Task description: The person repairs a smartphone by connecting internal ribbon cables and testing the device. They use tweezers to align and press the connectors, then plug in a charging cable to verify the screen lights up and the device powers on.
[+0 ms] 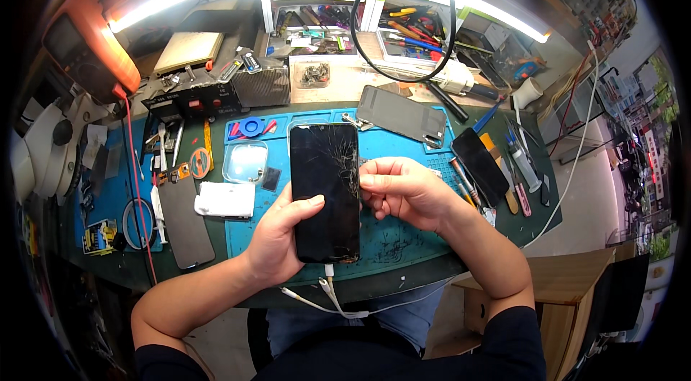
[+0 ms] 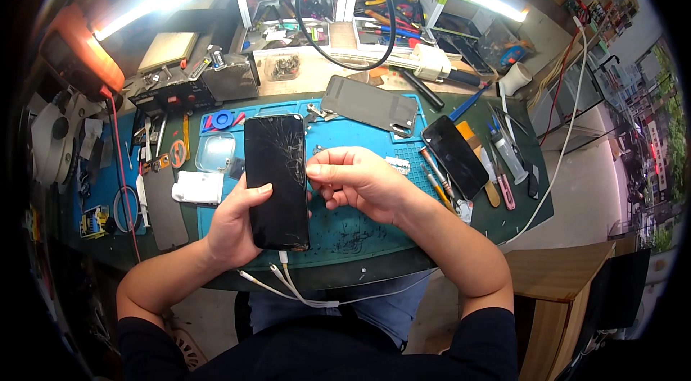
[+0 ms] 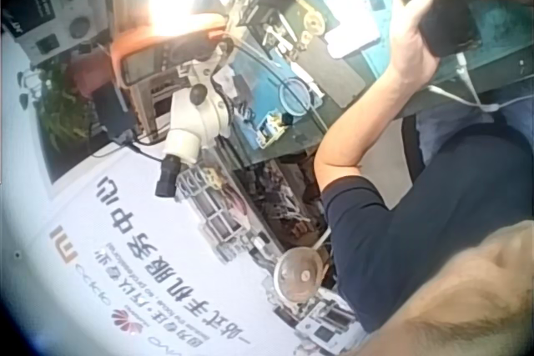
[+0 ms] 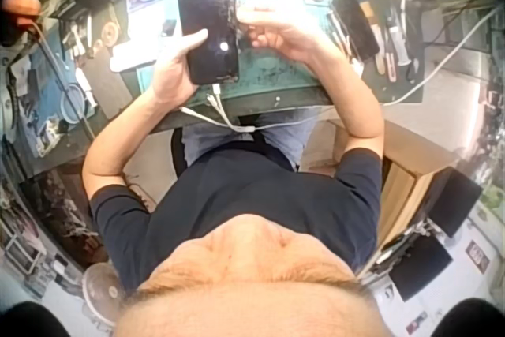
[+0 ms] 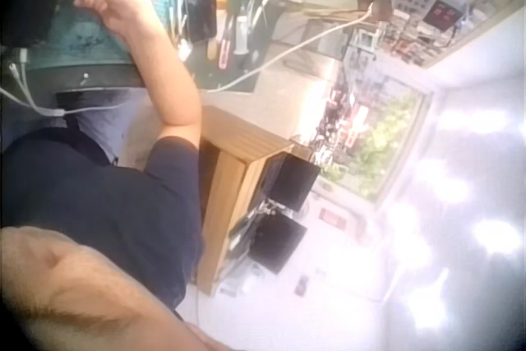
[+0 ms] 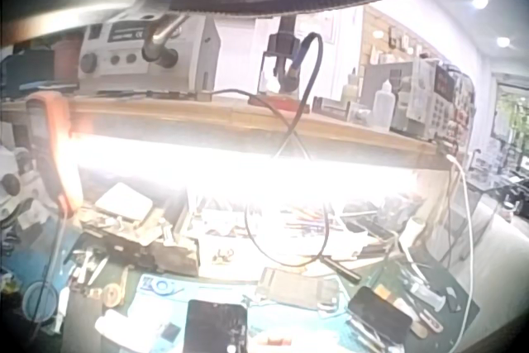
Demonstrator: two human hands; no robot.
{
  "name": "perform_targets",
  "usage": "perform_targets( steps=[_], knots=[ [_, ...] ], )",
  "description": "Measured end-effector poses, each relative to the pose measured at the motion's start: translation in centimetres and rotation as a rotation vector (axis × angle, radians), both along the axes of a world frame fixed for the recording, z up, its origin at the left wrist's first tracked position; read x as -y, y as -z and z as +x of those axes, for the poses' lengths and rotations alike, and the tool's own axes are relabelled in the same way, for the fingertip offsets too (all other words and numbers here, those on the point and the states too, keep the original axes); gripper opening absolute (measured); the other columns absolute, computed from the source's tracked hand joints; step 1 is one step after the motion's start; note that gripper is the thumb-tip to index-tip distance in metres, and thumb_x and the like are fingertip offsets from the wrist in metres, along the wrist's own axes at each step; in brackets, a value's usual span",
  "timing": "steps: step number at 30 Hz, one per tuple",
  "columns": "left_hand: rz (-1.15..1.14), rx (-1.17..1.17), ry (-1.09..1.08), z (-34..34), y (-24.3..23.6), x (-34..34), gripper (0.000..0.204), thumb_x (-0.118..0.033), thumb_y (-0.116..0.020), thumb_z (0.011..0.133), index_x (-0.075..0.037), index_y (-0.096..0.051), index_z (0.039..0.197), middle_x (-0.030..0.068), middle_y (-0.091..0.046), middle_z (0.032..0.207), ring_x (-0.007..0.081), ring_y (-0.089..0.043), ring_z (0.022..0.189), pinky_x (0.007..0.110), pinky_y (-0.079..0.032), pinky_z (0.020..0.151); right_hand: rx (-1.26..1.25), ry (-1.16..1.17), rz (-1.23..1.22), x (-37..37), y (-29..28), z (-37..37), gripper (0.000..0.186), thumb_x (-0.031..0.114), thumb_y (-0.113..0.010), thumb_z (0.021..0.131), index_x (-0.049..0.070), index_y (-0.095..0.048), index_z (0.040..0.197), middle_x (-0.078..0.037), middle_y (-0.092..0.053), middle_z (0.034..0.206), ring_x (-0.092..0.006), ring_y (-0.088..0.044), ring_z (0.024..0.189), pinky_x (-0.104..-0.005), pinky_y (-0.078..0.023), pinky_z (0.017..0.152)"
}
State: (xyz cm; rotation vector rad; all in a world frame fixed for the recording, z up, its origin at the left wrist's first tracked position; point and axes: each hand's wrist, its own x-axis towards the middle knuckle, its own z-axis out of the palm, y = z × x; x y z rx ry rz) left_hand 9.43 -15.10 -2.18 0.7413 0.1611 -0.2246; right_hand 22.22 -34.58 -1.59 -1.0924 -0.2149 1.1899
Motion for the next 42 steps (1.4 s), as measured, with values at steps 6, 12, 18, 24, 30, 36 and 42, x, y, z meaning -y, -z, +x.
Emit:
perform_targets(
  steps=[6,12,18,24,30,36,42],
  knots=[
    [-0.002,-0.006,-0.010,0.0,-0.1,0.2,0.043,-0.015,-0.051,0.098,-0.005,-0.040,0.138,0.0162,-0.060,0.122,0.0260,-0.064,0.110,0.045,-0.055,0.096,-0.001,-0.004,0.008,0.1,0.1,0.0,0.021,0.024,-0.073,0.093,0.006,-0.067,0.101,0.001,-0.063,0.085,-0.0052,-0.059,0.071,-0.0209,-0.054,0.064],
    [0.001,0.002,0.008,-0.1,0.0,-0.1,0.043,-0.016,-0.051,0.097,-0.005,-0.040,0.138,0.0167,-0.061,0.121,0.0261,-0.065,0.109,0.045,-0.055,0.095,0.004,-0.008,0.010,0.0,0.0,-0.1,0.020,0.024,-0.072,0.093,0.006,-0.067,0.100,0.002,-0.063,0.085,-0.0049,-0.059,0.071,-0.0207,-0.054,0.064],
    [0.018,-0.013,0.000,-0.2,-0.3,-0.2,0.044,-0.016,-0.052,0.097,-0.005,-0.040,0.138,0.0160,-0.062,0.119,0.0279,-0.065,0.107,0.045,-0.054,0.095,-0.006,-0.017,0.009,-0.4,0.3,-0.1,0.020,0.025,-0.072,0.093,0.007,-0.067,0.101,0.002,-0.064,0.086,-0.0049,-0.059,0.072,-0.0218,-0.054,0.066],
    [0.002,-0.036,-0.015,0.0,-0.7,0.6,0.043,-0.017,-0.053,0.095,-0.008,-0.044,0.136,0.0141,-0.061,0.122,0.0293,-0.065,0.109,0.048,-0.053,0.097,0.028,0.026,-0.062,0.1,-0.3,-0.3,0.020,0.024,-0.073,0.093,0.008,-0.066,0.103,0.001,-0.064,0.087,-0.0061,-0.060,0.073,-0.0211,-0.053,0.064],
    [0.013,-0.018,-0.040,-0.2,-1.0,0.7,0.041,-0.016,-0.054,0.094,-0.009,-0.044,0.133,0.0113,-0.061,0.120,0.0256,-0.064,0.107,0.047,-0.055,0.093,-0.024,-0.013,0.034,-0.3,0.6,0.1,0.016,0.022,-0.071,0.095,0.008,-0.065,0.100,0.002,-0.064,0.085,-0.0044,-0.060,0.070,-0.0198,-0.052,0.062],
    [-0.002,-0.002,-0.031,-0.1,-0.8,0.9,0.041,-0.015,-0.053,0.094,-0.010,-0.044,0.134,0.0108,-0.060,0.120,0.0257,-0.064,0.107,0.047,-0.055,0.094,-0.020,-0.010,0.036,0.1,0.9,0.1,0.015,0.022,-0.071,0.095,0.009,-0.066,0.099,0.003,-0.064,0.085,-0.0043,-0.060,0.070,-0.0199,-0.052,0.062],
    [-0.006,0.000,-0.033,-0.3,-1.0,0.7,0.042,-0.015,-0.053,0.095,-0.010,-0.043,0.135,0.0114,-0.060,0.123,0.0268,-0.064,0.110,0.048,-0.054,0.096,-0.019,-0.003,0.030,-0.3,1.0,0.1,0.017,0.023,-0.071,0.094,0.009,-0.066,0.101,0.002,-0.065,0.085,-0.0053,-0.060,0.072,-0.0188,-0.051,0.062]
  ],
)
